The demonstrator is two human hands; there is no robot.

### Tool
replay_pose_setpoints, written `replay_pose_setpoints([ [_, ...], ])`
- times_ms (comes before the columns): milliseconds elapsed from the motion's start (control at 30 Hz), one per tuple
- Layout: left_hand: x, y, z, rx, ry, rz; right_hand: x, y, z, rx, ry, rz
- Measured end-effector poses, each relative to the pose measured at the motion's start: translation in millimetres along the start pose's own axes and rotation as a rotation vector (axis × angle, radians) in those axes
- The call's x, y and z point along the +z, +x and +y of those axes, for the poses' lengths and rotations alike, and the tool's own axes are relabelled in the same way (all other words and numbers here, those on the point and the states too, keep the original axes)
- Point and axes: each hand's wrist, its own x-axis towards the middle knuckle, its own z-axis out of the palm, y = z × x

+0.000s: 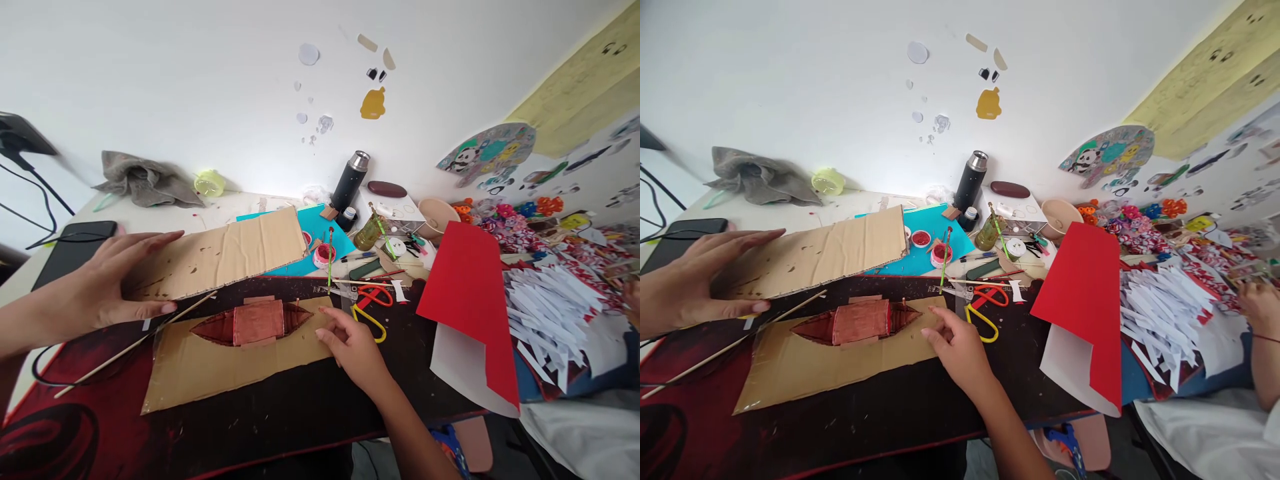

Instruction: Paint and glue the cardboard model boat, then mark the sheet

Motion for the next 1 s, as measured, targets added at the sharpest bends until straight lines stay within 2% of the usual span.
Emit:
replay_pose_setpoints([
  [100,8.2,-1.1,-0.4,0.018,-0.019,0.066,5.8,10.2,0.1,0.077,0.118,-0.054],
  [233,16.4,-3.7,-0.4,0.03,0.0,0.094,11.4,19.0,-1.1,0.073,0.182,-0.099],
  [367,16.8,-3.0,3.9,0.058,0.053,0.122,12.6,21.2,-3.0,0.076,0.19,-0.096],
  [533,15.2,0.8,11.5,0.095,0.063,0.119,13.9,21.8,-4.5,0.081,0.184,-0.105],
  [700,17.6,-1.3,9.6,0.1,0.045,0.137,18.1,24.3,-6.4,0.075,0.184,-0.109],
  [1000,17.6,-6.1,3.2,0.038,0.027,0.118,18.3,23.4,-8.3,0.077,0.203,-0.097],
])
